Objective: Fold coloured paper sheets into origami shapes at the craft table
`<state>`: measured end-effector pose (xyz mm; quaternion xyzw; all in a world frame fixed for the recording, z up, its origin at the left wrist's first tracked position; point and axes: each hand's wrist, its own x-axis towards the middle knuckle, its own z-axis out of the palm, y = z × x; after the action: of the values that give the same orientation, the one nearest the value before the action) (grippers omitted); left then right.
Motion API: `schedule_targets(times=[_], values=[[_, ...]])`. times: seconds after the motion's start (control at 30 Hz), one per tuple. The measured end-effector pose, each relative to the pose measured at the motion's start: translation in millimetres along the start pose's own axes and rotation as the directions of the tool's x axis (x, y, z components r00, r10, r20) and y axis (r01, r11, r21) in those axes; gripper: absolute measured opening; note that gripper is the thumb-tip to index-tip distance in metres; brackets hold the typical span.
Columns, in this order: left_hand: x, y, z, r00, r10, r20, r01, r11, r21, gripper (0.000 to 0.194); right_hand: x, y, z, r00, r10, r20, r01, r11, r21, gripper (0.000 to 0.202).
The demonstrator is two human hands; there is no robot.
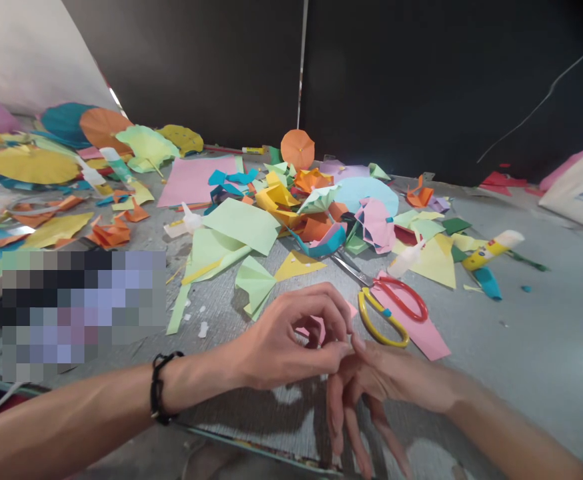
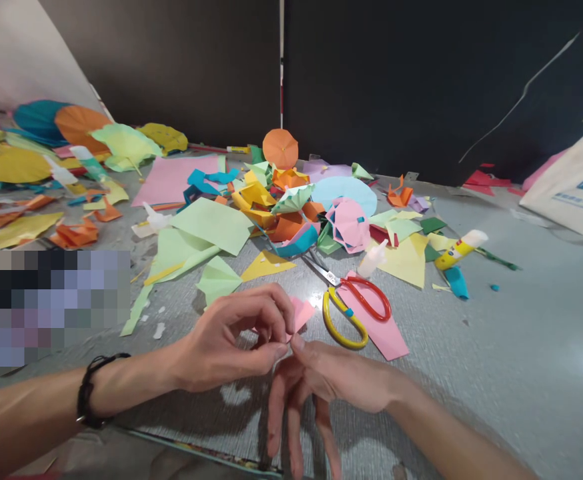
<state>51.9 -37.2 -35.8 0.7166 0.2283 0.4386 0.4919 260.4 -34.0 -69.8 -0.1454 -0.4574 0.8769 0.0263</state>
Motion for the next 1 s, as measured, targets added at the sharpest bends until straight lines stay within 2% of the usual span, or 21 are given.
schedule_targets(times=[0.17, 0.37, 0.53, 0.67, 0.83, 1.0], values=[[1.0, 1.2, -0.1, 1.0, 0.002, -0.03, -0.002, 1.0, 0.007, 0.007, 0.4, -2.9, 2.2, 1.0, 0.01, 0.009, -0.009, 1.0, -0.02, 0.093], [1.5, 2.5, -0.1, 0.997, -0.05, -0.061, 0.049, 0.999, -0.019, 0.008, 0.0, -2.2, 1.0, 1.0, -0.002, 0.001, 0.002, 1.0, 0.015, 0.083], [0.9, -2.1, 0.7, 0.996, -0.027, -0.09, 0.02, 0.996, -0.086, 0.018, -0.8, 0.9, -3.9, 1.0, 0.006, 0.018, -0.006, 1.0, 0.01, 0.086], [1.9, -3.2, 1.3, 0.997, 0.001, -0.076, -0.007, 0.997, -0.074, 0.024, -0.4, 1.0, -4.8, 1.0, 0.001, 0.031, -0.001, 1.0, 0.012, 0.088], [2.6, -1.9, 1.7, 0.997, -0.026, -0.075, 0.018, 0.994, -0.106, 0.024, -0.2, -1.4, -1.3, 1.0, -0.004, 0.007, 0.004, 1.0, -0.01, 0.085], [-0.2, -4.5, 4.5, 0.995, -0.056, -0.084, 0.04, 0.983, -0.178, 0.024, 0.4, -3.4, 1.9, 1.0, 0.015, -0.003, -0.015, 0.998, -0.068, 0.092]])
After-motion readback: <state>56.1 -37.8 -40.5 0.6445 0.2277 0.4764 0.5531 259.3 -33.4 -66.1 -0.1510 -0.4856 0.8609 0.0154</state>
